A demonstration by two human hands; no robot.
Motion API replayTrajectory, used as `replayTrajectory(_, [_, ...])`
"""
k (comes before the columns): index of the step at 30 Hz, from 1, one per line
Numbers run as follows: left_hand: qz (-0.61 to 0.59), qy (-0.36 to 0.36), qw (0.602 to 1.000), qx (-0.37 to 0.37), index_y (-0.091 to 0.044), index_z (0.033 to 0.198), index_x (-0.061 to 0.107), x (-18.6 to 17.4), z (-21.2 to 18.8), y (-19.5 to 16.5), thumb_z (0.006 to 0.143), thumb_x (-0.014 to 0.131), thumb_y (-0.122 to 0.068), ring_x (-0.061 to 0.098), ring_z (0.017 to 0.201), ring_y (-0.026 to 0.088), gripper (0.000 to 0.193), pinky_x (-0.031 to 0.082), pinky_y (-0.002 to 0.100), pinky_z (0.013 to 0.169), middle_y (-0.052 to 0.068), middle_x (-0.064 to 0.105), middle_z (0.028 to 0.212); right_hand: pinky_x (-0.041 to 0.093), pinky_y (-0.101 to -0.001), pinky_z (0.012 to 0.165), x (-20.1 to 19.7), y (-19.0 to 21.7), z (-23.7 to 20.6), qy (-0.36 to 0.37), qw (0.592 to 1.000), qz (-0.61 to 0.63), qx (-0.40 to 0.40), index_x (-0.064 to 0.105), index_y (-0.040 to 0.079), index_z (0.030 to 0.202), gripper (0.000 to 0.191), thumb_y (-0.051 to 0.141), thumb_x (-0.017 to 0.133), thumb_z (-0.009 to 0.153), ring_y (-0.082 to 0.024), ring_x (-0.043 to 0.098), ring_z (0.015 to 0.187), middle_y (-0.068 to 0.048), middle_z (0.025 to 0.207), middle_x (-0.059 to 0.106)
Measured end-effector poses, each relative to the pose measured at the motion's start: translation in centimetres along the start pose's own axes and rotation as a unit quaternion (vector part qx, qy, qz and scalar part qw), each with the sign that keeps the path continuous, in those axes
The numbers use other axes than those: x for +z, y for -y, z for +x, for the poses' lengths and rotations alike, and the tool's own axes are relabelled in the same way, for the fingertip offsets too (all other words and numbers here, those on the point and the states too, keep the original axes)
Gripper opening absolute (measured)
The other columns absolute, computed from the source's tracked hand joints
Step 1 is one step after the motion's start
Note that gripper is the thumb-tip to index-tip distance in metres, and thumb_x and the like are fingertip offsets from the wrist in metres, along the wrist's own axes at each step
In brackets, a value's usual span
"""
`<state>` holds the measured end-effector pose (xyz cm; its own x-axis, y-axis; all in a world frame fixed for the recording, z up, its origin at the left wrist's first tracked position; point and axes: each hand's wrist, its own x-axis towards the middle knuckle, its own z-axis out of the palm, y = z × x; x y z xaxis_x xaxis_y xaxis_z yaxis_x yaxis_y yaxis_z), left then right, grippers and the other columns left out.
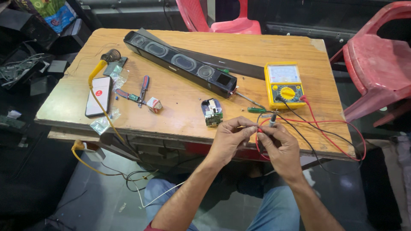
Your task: The person solders components on a small green circuit board with a soldering iron, holding the board over the workbench. They then set the board down, handle the multimeter and its probes, and prepare the test leads to check the board.
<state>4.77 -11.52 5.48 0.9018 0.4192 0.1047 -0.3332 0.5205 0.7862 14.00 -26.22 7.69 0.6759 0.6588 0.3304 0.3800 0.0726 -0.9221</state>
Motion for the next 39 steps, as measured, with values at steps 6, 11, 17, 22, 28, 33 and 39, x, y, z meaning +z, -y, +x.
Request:
replayTrajectory(6, [0.003,-0.013,1.000,-0.015,-0.006,0.099,0.071,0.4,-0.1,-0.4,0.097,0.070,-0.006,0.053,0.063,0.002,0.003,0.039,0.018,0.050,-0.003,0.066,0.086,0.047,-0.0224,0.068,0.1,0.0,0.0,-0.007,1.000,-0.022,0.005,0.074,-0.002,0.113,0.020,0.006,0.072,0.094,-0.008,0.056,0.079,-0.003,0.093,0.058])
replayTrajectory(11, [0.022,-0.023,0.999,-0.036,-0.006,0.106,0.071,0.6,-0.2,0.0,0.100,0.071,-0.011,0.051,0.063,0.002,0.008,0.039,0.016,0.051,-0.003,0.060,0.078,0.051,-0.0229,0.078,0.4,-0.9,-0.1,-0.029,0.998,-0.056,-0.010,0.073,-0.001,0.114,0.020,0.006,0.069,0.096,-0.011,0.063,0.090,-0.004,0.103,0.064])
replayTrajectory(17, [0.028,-0.067,0.997,-0.021,-0.003,0.112,0.068,-0.5,1.5,1.8,0.100,0.071,-0.015,0.057,0.068,0.003,0.017,0.051,0.020,0.058,-0.001,0.063,0.082,0.053,-0.0259,0.083,0.7,-1.5,1.1,-0.056,0.996,0.001,0.075,0.067,0.000,0.122,0.019,0.012,0.056,0.111,-0.012,0.066,0.095,-0.006,0.106,0.070])
replayTrajectory(22, [-0.057,-0.039,0.997,0.047,0.001,0.111,0.068,-1.9,2.3,2.6,0.106,0.074,-0.013,0.052,0.068,0.002,0.016,0.037,0.017,0.055,0.000,0.061,0.082,0.057,-0.0295,0.096,0.5,-2.0,2.3,-0.082,0.992,0.094,-0.030,0.053,0.000,0.129,0.013,0.005,0.044,0.120,-0.014,0.065,0.102,-0.009,0.113,0.063])
replayTrajectory(28, [-0.133,-0.054,0.987,0.072,-0.004,0.112,0.066,-2.6,2.1,1.4,0.101,0.072,-0.012,0.054,0.065,0.004,0.016,0.033,0.018,0.051,0.002,0.067,0.092,0.053,-0.0305,0.090,-2.0,-5.2,3.6,-0.058,0.991,0.004,0.123,0.053,0.002,0.126,0.026,0.019,0.033,0.126,-0.017,0.068,0.101,-0.012,0.108,0.065])
replayTrajectory(33, [-0.112,-0.045,0.990,0.071,0.001,0.107,0.067,-4.4,2.5,1.4,0.103,0.074,-0.012,0.048,0.064,0.003,0.015,0.031,0.020,0.051,0.002,0.064,0.088,0.050,-0.0273,0.082,-3.4,-8.2,5.0,-0.031,0.996,-0.010,0.080,0.056,0.003,0.130,0.024,0.019,0.040,0.123,-0.013,0.063,0.089,-0.009,0.102,0.065])
replayTrajectory(39, [-0.019,-0.012,1.000,0.011,0.003,0.108,0.070,-5.1,3.3,3.4,0.104,0.073,-0.011,0.046,0.066,0.004,0.015,0.032,0.020,0.055,0.002,0.060,0.078,0.046,-0.0253,0.075,-3.5,-6.3,6.7,0.019,0.996,-0.079,0.025,0.059,0.001,0.131,0.021,0.014,0.051,0.117,-0.011,0.060,0.081,-0.007,0.098,0.069])
